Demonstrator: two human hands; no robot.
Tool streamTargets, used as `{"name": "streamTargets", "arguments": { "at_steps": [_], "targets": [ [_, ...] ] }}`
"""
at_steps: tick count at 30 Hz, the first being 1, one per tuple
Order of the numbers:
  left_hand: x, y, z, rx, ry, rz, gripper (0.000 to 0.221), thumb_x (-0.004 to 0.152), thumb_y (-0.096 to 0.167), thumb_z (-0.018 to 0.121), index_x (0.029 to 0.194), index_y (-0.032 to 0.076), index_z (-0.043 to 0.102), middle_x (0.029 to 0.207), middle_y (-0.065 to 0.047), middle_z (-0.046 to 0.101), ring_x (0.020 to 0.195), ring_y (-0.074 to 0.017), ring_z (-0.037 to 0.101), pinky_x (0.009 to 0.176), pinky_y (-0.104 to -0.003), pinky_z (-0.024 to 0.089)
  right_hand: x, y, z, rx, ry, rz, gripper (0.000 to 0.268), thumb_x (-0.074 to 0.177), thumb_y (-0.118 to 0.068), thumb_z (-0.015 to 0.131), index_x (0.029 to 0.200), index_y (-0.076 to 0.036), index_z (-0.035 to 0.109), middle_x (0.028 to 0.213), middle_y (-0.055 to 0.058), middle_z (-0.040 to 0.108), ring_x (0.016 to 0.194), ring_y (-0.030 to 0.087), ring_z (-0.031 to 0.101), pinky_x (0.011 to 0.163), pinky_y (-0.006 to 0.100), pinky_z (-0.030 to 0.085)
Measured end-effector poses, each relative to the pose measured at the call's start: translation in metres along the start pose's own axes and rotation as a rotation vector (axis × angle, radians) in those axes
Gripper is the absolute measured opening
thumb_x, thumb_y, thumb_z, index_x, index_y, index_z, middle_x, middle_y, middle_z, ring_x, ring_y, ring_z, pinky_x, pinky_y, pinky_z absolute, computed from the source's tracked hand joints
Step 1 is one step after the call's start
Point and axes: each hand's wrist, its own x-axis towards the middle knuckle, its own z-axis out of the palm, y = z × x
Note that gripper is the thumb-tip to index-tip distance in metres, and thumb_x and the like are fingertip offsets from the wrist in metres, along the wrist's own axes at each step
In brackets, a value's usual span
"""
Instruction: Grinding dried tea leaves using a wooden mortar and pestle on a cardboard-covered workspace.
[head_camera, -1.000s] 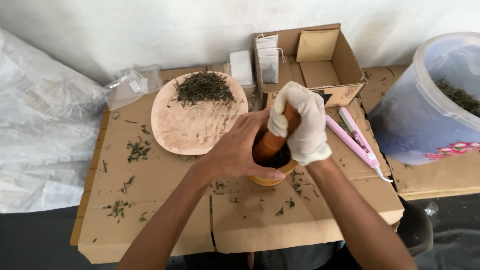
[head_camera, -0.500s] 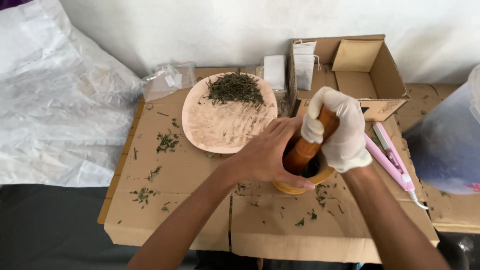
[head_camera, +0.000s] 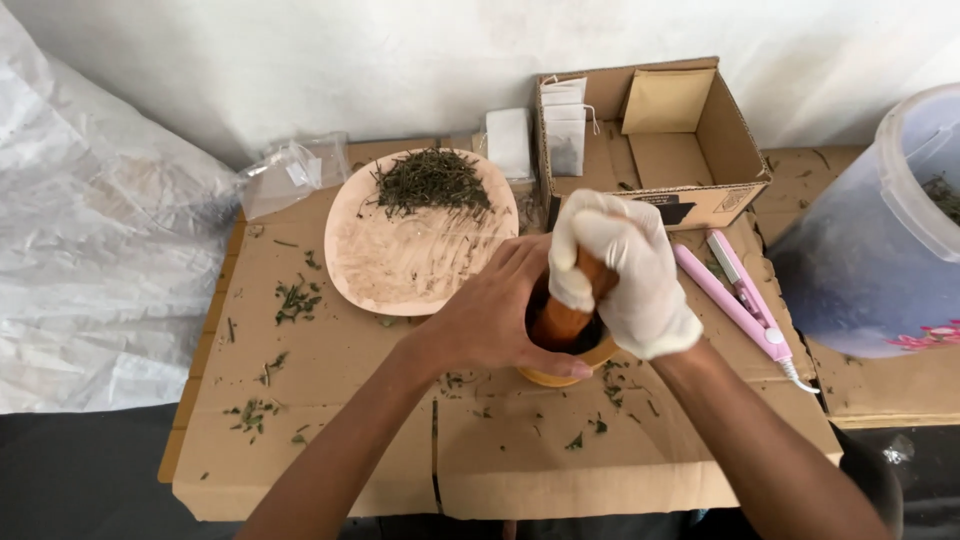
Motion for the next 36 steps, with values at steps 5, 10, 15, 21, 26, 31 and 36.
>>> {"name": "streamTargets", "arguments": {
  "at_steps": [5,10,15,21,26,31,36],
  "targets": [
    [-0.004,0.005,-0.001,-0.011,0.0,0.001,0.141,0.068,0.088,0.077,0.17,0.003,0.031,0.163,-0.02,0.044,0.157,-0.0421,0.033,0.129,-0.062,0.032,-0.01,-0.021,-0.004,-0.285,0.049,-0.013,0.03,0.095,-0.01,0.063,0.067,0.001,0.061,0.047,0.009,0.045,0.04,0.017,0.053,0.046,0.026,0.044],
    [-0.002,0.006,-0.003,0.013,-0.019,0.004,0.143,0.068,0.089,0.077,0.17,0.0,0.03,0.166,-0.023,0.041,0.158,-0.0436,0.031,0.128,-0.064,0.034,0.01,-0.002,0.006,-0.479,0.35,-0.186,0.044,0.101,-0.022,0.064,0.06,-0.007,0.058,0.05,0.008,0.047,0.051,0.014,0.058,0.058,0.024,0.049],
    [-0.001,0.017,-0.007,-0.01,0.002,-0.027,0.138,0.066,0.085,0.081,0.167,0.003,0.038,0.161,-0.02,0.048,0.153,-0.0398,0.037,0.126,-0.063,0.038,-0.005,0.001,0.01,0.013,0.328,-0.03,0.028,0.09,-0.011,0.057,0.066,0.003,0.058,0.044,0.014,0.035,0.037,0.018,0.047,0.04,0.027,0.036],
    [-0.002,0.006,0.003,0.009,0.033,-0.005,0.147,0.066,0.088,0.08,0.173,0.003,0.027,0.166,-0.021,0.043,0.155,-0.0419,0.034,0.131,-0.06,0.03,-0.005,-0.022,0.006,-0.29,0.228,-0.128,0.037,0.096,-0.014,0.061,0.06,-0.004,0.056,0.043,0.01,0.043,0.037,0.016,0.046,0.041,0.024,0.035],
    [0.0,0.006,0.001,-0.017,0.006,-0.006,0.143,0.068,0.087,0.079,0.173,0.005,0.027,0.169,-0.019,0.039,0.157,-0.0422,0.031,0.13,-0.063,0.029,0.008,0.005,0.008,-0.333,0.446,-0.183,0.034,0.094,-0.012,0.061,0.06,-0.008,0.055,0.043,0.008,0.041,0.039,0.014,0.041,0.044,0.024,0.033],
    [-0.001,0.012,-0.002,0.004,0.013,-0.018,0.142,0.068,0.086,0.079,0.171,0.001,0.03,0.168,-0.025,0.04,0.156,-0.0457,0.032,0.127,-0.066,0.032,0.02,0.013,-0.002,-0.03,0.515,-0.038,0.024,0.087,-0.012,0.063,0.067,0.0,0.058,0.044,0.014,0.034,0.035,0.016,0.04,0.038,0.027,0.031],
    [-0.002,0.017,-0.004,0.048,-0.05,-0.055,0.149,0.067,0.091,0.075,0.176,0.007,0.017,0.169,-0.021,0.04,0.159,-0.0414,0.031,0.128,-0.065,0.031,0.003,-0.002,-0.028,0.092,0.4,0.223,0.019,0.083,-0.013,0.059,0.07,0.0,0.053,0.05,0.009,0.032,0.036,0.019,0.042,0.046,0.029,0.034]
  ]
}}
